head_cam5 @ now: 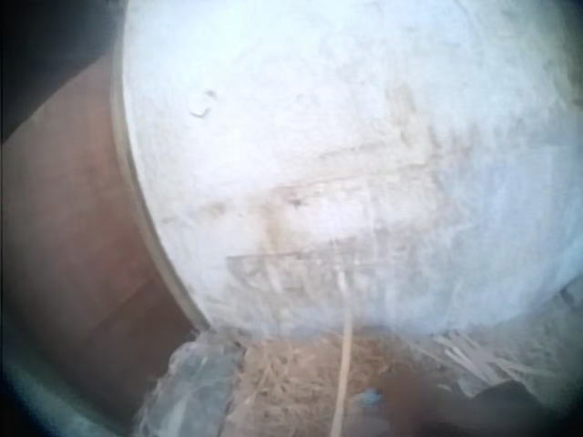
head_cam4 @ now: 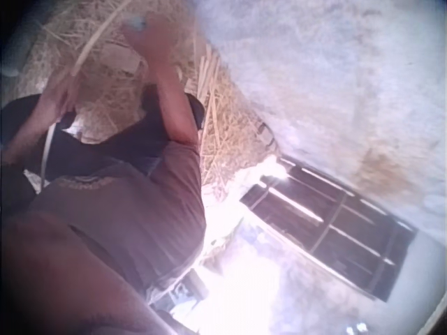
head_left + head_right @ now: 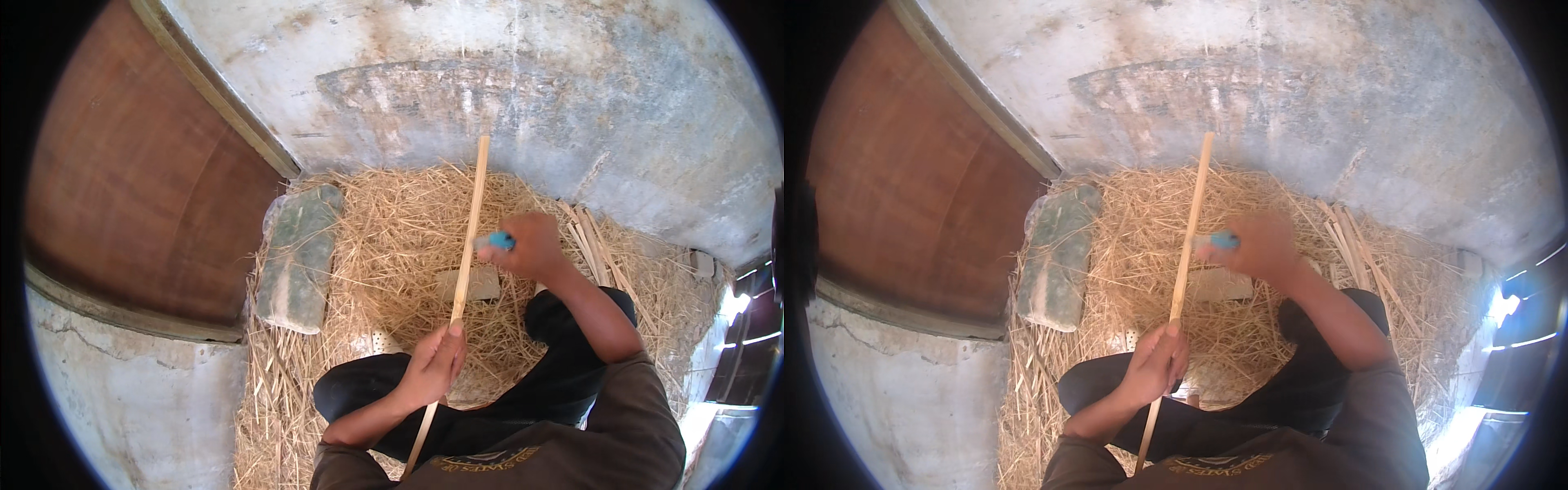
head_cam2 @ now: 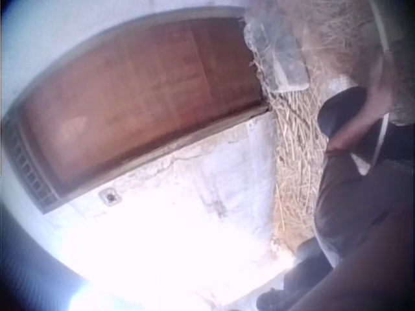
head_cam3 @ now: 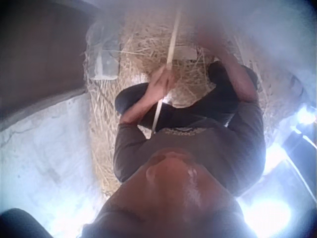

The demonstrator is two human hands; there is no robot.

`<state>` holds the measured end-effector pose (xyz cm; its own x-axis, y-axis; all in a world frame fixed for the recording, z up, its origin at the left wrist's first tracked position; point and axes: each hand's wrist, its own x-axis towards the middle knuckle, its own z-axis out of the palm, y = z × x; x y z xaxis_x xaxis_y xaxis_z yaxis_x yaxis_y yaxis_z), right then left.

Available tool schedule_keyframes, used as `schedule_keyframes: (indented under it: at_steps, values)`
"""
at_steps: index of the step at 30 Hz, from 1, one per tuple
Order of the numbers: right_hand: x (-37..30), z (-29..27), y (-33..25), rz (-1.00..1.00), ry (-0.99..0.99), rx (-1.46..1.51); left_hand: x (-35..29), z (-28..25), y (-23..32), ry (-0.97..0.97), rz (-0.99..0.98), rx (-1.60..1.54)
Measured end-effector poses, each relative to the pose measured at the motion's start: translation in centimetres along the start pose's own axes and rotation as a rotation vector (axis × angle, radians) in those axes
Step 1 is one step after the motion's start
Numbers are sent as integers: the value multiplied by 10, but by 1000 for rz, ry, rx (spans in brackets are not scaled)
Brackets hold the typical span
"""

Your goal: The person sits on a straw-covered floor and uses a blue utility knife to shave the outer layer off a long, thin bamboo stick. They repeatedly scrape the tool along the length of the stick to smooth and thin it.

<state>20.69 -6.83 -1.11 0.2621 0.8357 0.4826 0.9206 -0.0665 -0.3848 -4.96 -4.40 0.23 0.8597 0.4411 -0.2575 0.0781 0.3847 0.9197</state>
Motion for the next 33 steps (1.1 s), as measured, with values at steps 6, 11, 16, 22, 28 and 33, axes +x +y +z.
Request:
schedule_keyframes:
  at_steps: [6, 11, 16, 22, 28, 33]
  values:
    - [-12, 3, -9, -168, 1, 24, -1, -1, 0, -10, 68, 79]
    - [2, -1, 22, 138, 44, -1, -8, 14, 4, -42, 1, 148]
    - [-15, 1, -7, -128, 2, 34, -9, 7, 4, -43, 7, 103]
    - [-1, 1, 5, -143, 78, -59, -5, 10, 0, -9, 12, 71]
    - [24, -22, 57, 169, 82, -190, -17, 19, 2, -138, -11, 102]
    - [-21, -12, -21, -201, -99, -27, -7, 7, -15, -84, 106, 141]
